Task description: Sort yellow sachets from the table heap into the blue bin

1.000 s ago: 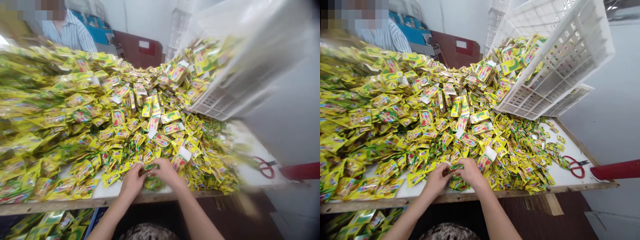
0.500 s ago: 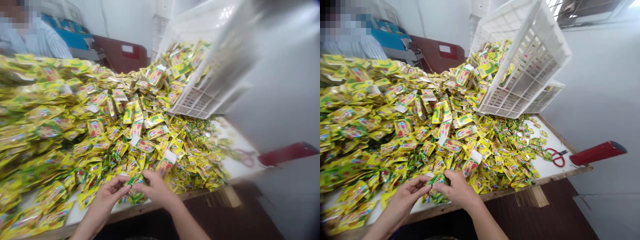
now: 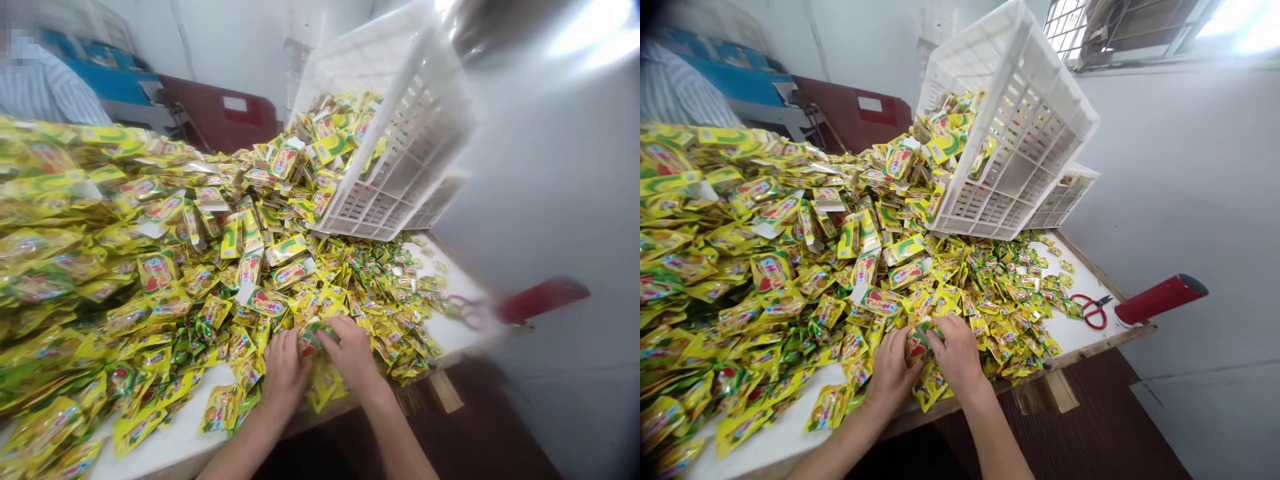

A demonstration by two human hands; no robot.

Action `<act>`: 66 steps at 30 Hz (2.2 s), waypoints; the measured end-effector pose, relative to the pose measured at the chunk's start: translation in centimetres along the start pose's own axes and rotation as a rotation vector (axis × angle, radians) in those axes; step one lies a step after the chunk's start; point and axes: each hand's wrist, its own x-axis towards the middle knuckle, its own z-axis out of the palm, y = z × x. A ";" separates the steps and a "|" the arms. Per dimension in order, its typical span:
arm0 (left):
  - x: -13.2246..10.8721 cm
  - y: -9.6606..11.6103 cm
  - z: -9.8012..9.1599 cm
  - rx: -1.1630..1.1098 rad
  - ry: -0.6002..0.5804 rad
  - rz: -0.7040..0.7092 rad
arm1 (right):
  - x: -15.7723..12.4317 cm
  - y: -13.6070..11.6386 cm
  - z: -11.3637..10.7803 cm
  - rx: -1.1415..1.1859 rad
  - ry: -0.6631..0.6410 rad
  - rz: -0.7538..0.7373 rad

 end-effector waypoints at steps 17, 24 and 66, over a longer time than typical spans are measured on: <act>-7.1 -7.6 -11.3 -0.527 0.067 -0.424 | 0.9 -11.2 8.3 0.117 -0.302 -0.334; -9.5 -11.0 -12.2 -0.772 -0.060 -0.478 | 0.5 -11.8 11.9 -0.015 -0.473 -0.529; -8.4 -11.9 -13.3 -0.536 -0.070 -0.141 | -3.3 -9.5 10.8 0.343 -0.358 -0.289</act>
